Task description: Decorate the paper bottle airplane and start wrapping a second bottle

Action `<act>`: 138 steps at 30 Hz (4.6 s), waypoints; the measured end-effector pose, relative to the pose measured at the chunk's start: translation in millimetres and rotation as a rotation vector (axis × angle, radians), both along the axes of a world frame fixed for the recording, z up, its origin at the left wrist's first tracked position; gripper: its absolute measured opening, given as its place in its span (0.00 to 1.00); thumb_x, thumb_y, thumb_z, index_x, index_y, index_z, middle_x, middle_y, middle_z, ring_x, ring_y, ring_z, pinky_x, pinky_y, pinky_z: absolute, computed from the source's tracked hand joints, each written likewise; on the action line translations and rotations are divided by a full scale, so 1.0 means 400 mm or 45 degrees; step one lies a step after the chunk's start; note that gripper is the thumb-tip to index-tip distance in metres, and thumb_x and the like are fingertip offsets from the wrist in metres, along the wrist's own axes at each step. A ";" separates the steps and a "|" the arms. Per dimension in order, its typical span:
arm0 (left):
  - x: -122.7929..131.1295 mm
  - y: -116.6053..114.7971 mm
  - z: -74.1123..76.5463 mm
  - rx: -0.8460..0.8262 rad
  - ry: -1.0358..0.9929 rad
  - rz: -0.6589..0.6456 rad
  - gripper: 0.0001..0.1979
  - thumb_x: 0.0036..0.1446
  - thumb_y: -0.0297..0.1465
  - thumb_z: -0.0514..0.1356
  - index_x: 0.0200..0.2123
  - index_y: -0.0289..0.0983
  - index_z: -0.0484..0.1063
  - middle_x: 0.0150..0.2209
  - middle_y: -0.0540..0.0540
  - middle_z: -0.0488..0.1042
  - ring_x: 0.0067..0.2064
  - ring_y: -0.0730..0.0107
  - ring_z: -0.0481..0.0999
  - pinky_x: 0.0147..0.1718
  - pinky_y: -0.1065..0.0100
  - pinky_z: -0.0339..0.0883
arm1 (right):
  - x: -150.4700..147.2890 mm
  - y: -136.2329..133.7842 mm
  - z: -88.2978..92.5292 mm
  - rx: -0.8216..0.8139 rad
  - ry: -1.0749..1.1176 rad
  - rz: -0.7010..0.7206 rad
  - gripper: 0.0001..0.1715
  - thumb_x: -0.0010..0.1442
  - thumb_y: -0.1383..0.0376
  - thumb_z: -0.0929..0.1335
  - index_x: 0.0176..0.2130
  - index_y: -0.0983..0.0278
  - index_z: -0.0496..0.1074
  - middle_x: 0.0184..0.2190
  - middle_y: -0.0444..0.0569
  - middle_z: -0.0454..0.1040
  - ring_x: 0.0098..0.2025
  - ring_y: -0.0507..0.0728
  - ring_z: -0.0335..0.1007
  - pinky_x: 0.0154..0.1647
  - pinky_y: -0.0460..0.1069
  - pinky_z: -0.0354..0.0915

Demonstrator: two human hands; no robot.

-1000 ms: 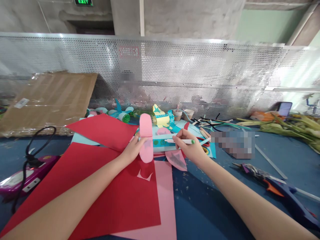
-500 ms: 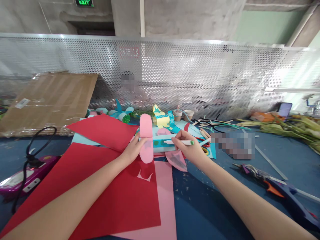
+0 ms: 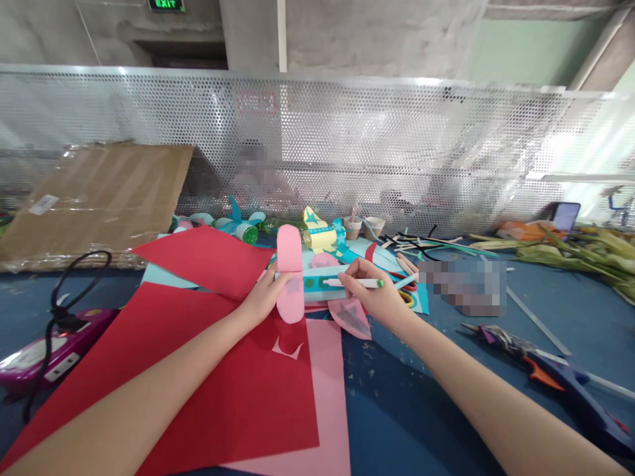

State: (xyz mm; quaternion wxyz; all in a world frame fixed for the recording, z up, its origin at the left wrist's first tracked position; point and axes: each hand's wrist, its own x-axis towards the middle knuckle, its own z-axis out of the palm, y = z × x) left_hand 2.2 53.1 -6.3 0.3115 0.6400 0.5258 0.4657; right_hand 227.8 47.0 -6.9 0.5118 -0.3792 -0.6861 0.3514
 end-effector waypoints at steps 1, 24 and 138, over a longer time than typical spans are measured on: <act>0.000 0.000 0.000 0.004 -0.002 0.000 0.19 0.53 0.42 0.55 0.45 0.42 0.74 0.51 0.49 0.76 0.55 0.57 0.72 0.53 0.65 0.64 | 0.000 0.000 0.000 0.005 0.000 -0.019 0.15 0.59 0.56 0.68 0.27 0.59 0.61 0.20 0.40 0.66 0.24 0.53 0.61 0.28 0.49 0.56; 0.002 -0.001 0.001 -0.012 -0.010 0.024 0.19 0.52 0.42 0.55 0.45 0.43 0.74 0.52 0.49 0.76 0.56 0.57 0.71 0.55 0.65 0.63 | -0.002 -0.008 0.006 0.004 -0.008 0.022 0.15 0.59 0.57 0.68 0.27 0.59 0.61 0.19 0.39 0.66 0.23 0.52 0.61 0.29 0.49 0.57; 0.004 0.000 0.002 0.022 -0.029 0.009 0.20 0.52 0.42 0.55 0.46 0.41 0.74 0.52 0.48 0.76 0.56 0.57 0.71 0.55 0.65 0.63 | 0.004 -0.004 0.010 0.004 -0.036 -0.072 0.14 0.58 0.57 0.67 0.26 0.59 0.61 0.19 0.40 0.66 0.24 0.53 0.61 0.29 0.49 0.57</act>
